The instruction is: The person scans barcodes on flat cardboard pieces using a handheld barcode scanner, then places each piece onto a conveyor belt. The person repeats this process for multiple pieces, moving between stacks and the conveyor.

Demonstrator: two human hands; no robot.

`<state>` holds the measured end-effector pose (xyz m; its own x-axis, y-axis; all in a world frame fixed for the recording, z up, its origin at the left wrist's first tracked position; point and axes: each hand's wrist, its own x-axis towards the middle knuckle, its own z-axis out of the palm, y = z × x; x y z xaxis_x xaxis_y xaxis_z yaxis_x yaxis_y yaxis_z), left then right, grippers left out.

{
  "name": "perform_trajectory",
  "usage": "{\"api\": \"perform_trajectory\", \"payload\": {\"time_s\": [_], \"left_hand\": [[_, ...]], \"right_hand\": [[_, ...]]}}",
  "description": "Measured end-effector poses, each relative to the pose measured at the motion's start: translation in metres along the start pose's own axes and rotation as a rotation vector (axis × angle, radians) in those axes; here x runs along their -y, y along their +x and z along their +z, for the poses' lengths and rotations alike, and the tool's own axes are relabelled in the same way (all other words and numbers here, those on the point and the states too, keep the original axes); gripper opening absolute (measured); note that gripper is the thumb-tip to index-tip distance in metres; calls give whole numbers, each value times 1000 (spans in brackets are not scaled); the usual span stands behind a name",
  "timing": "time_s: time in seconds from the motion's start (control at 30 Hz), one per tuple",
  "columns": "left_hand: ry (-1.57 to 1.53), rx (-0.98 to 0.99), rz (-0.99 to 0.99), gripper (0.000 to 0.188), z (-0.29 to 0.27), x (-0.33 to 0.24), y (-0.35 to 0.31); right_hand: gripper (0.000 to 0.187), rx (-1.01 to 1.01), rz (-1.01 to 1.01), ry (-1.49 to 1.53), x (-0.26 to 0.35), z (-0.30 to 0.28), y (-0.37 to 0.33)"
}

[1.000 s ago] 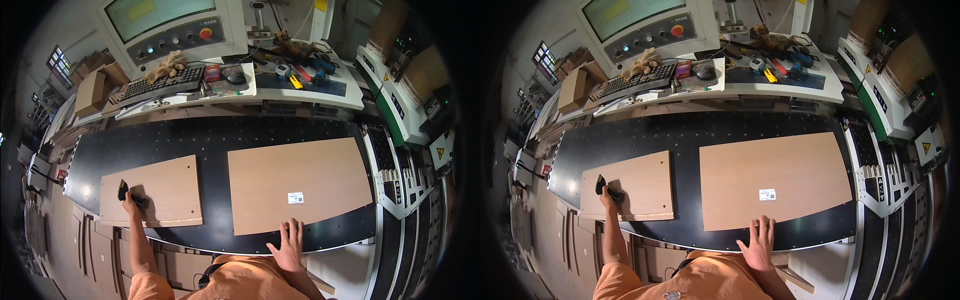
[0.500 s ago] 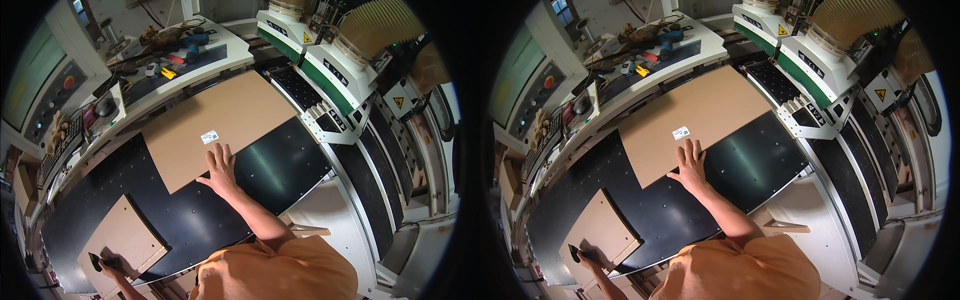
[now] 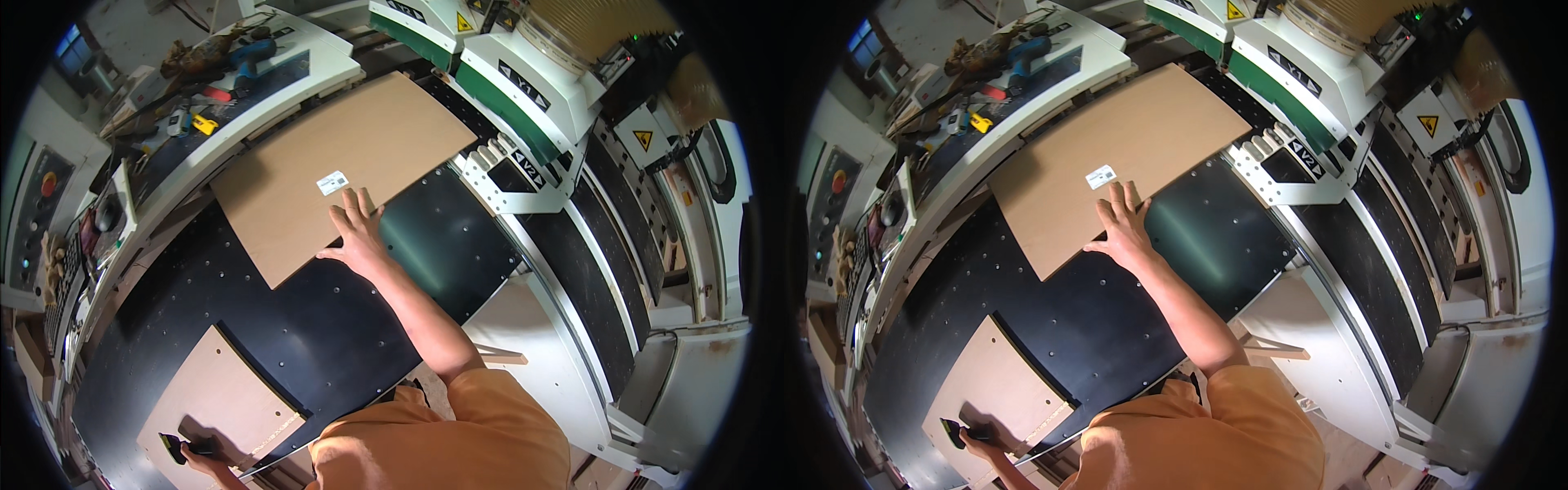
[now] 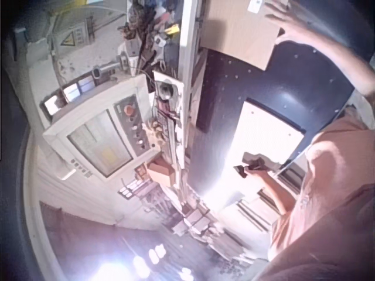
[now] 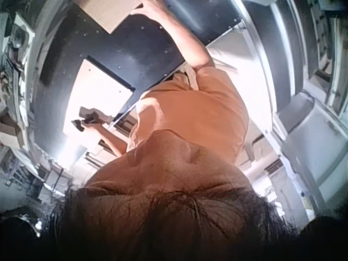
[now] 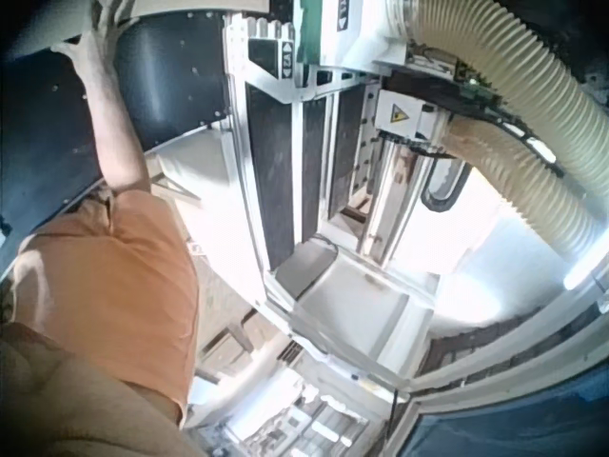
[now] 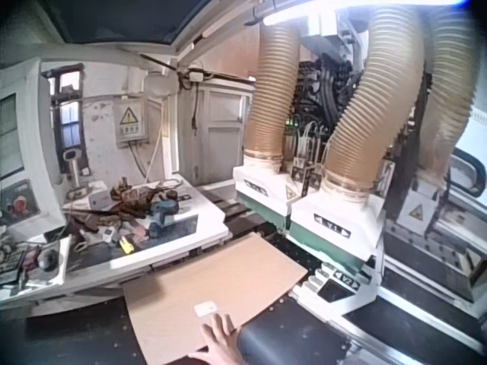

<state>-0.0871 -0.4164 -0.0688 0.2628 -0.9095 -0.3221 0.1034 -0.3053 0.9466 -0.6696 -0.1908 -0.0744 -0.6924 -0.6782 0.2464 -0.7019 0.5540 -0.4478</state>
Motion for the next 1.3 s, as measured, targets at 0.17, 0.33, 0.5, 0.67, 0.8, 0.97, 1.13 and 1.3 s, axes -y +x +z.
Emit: {"api": "perform_trajectory", "payload": {"time_s": [0.17, 0.33, 0.5, 0.67, 0.8, 0.97, 1.13, 1.3], "left_hand": [[108, 15, -30, 41, 33, 3, -28], [108, 19, -69, 41, 71, 9, -69], [96, 66, -101, 33, 90, 22, -109], [186, 133, 21, 33, 88, 39, -135], [289, 188, 67, 28, 77, 37, -150], [315, 320, 43, 27, 8, 17, -196], [471, 449, -28, 34, -78, 15, -270], [114, 639, -363, 55, -104, 60, -349]], "right_hand": [[91, -119, -42, 36, -5, 8, -4], [91, -84, -5, 52, -7, 7, -2], [91, -69, -6, 56, -7, 7, -3], [88, -93, -2, 55, -9, 12, -4], [80, -93, -31, 4, -11, 7, -6], [60, 3, -163, 463, 4, -19, -74], [60, 223, -322, 345, 58, -35, -186], [63, 155, -290, 208, 93, -62, -267]]}}
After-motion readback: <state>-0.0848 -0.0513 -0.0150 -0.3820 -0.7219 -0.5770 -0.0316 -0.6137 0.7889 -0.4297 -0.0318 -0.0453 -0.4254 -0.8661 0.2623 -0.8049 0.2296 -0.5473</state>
